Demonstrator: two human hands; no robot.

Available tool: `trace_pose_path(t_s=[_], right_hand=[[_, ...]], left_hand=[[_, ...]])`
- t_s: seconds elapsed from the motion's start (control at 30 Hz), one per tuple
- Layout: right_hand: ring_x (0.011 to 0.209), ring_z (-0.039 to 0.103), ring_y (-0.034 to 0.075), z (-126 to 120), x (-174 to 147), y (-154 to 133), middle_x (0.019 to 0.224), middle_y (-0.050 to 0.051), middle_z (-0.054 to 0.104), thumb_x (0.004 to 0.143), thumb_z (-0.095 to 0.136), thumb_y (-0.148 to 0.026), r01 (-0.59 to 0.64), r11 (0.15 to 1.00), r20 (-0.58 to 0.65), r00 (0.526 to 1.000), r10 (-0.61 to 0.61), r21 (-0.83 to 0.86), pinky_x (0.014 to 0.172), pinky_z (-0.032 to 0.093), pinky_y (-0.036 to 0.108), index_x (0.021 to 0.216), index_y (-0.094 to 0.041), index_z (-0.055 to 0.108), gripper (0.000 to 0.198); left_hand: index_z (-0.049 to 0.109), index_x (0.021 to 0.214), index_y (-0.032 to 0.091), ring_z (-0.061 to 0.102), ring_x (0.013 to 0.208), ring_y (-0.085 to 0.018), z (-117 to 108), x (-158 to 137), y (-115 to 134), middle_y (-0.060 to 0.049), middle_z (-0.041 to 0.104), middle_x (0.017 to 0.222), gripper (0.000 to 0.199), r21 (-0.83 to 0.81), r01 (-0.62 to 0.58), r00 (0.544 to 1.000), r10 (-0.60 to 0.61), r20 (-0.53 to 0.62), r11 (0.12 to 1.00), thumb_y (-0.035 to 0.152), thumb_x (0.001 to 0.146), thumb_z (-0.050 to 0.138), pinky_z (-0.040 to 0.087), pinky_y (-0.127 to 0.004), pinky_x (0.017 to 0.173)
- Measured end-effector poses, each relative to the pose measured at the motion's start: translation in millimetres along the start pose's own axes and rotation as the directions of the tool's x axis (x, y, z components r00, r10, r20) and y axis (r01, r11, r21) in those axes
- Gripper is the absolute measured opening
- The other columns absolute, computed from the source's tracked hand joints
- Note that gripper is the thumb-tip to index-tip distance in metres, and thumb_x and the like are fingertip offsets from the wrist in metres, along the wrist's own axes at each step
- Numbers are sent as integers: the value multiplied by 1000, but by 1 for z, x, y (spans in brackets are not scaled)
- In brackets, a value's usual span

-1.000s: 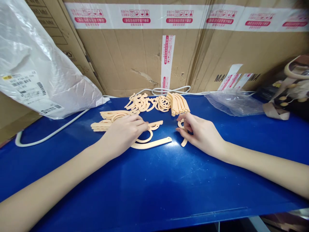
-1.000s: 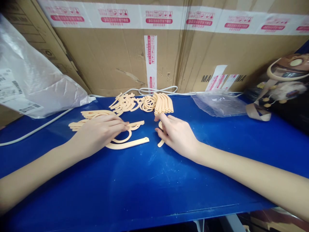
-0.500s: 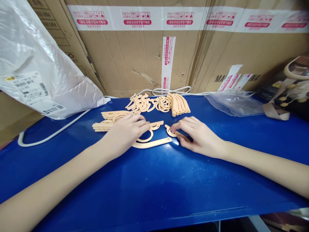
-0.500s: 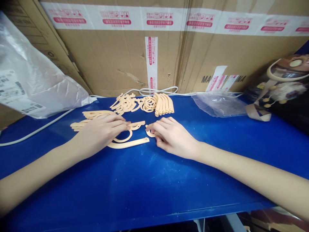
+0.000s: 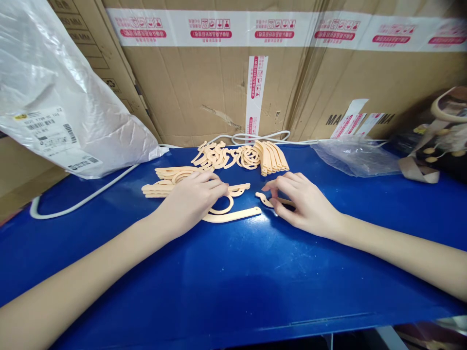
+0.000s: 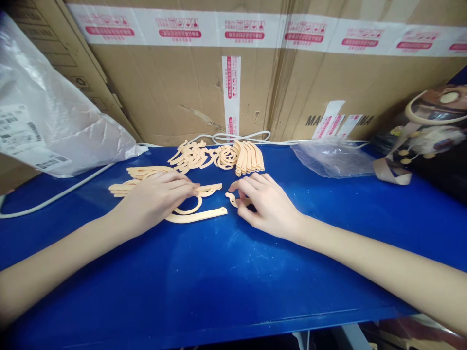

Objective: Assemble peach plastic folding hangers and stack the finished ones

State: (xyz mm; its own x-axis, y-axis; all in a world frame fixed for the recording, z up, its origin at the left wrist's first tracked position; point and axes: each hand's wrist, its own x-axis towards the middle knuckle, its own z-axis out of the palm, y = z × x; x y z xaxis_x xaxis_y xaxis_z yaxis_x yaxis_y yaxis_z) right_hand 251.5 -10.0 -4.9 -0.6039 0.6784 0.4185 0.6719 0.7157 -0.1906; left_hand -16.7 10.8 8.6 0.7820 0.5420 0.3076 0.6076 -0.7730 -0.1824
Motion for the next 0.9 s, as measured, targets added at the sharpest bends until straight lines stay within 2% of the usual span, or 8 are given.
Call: trace_pose_path(t_s=[0.1,0.17,0.27,0.33,0.47,0.6,0.73,0.9], right_hand=[[88,54,22,1,0,-1,90,5,61,88,57,-41,-56,996,-7,998,56,-71,76,37,35,91,-18,59,23],[89,54,22,2,0,0,93,6,61,86,59,-46,-86,992,5,996,87,-90,77,38,35,87,-19,60,27],[88,55,22,3,0,0,92,6,61,86,58,-42,-106,990,17,994,108,-98,76,38,35,84,-19,60,23],[88,54,22,3,0,-1,92,6,61,86,58,-36,-98,990,15,995,100,-99,75,38,35,82,-18,60,19],[86,54,21,4,1,-2,91,5,62,81,59,-26,-85,994,-6,996,85,-69,74,39,35,76,-18,59,9],[82,54,20,4,1,-2,88,6,61,77,59,-21,-68,998,-3,998,68,7,75,42,35,73,-17,57,6],[81,54,19,4,1,-1,87,7,60,86,51,-22,-16,997,24,1000,14,73,73,45,33,77,-17,54,10],[73,54,16,5,-1,0,83,6,58,95,38,-21,6,1000,-9,1000,-6,27,67,44,29,86,-17,50,16]], left_hand=[[66,96,16,59,97,-25,0,0,1,-9,68,106,24,-17,15,1000,-15,-5,1000,17,95,42,45,-37,80],[64,101,15,58,101,-25,-1,1,6,-9,66,112,23,-48,27,999,-29,-27,998,19,96,42,45,-39,84],[60,112,15,57,106,-23,-3,1,20,-9,63,117,25,-178,63,996,-72,-43,982,24,97,42,45,-39,91],[58,113,16,53,114,-24,-4,2,31,-10,59,125,25,-246,53,998,-61,-25,968,29,97,44,43,-41,96],[59,106,18,35,133,-29,-1,1,40,-11,47,140,26,-301,35,999,-29,24,953,39,94,49,34,-49,106],[57,93,20,25,139,-30,3,1,36,-9,42,143,24,-385,81,993,-42,109,919,41,95,46,31,-52,109],[55,89,20,26,139,-31,4,1,34,-10,41,144,26,-455,132,985,-66,157,881,42,95,44,30,-54,109],[53,87,20,27,140,-30,3,1,36,-8,38,147,25,-483,143,984,-71,165,864,40,97,42,27,-55,111]])
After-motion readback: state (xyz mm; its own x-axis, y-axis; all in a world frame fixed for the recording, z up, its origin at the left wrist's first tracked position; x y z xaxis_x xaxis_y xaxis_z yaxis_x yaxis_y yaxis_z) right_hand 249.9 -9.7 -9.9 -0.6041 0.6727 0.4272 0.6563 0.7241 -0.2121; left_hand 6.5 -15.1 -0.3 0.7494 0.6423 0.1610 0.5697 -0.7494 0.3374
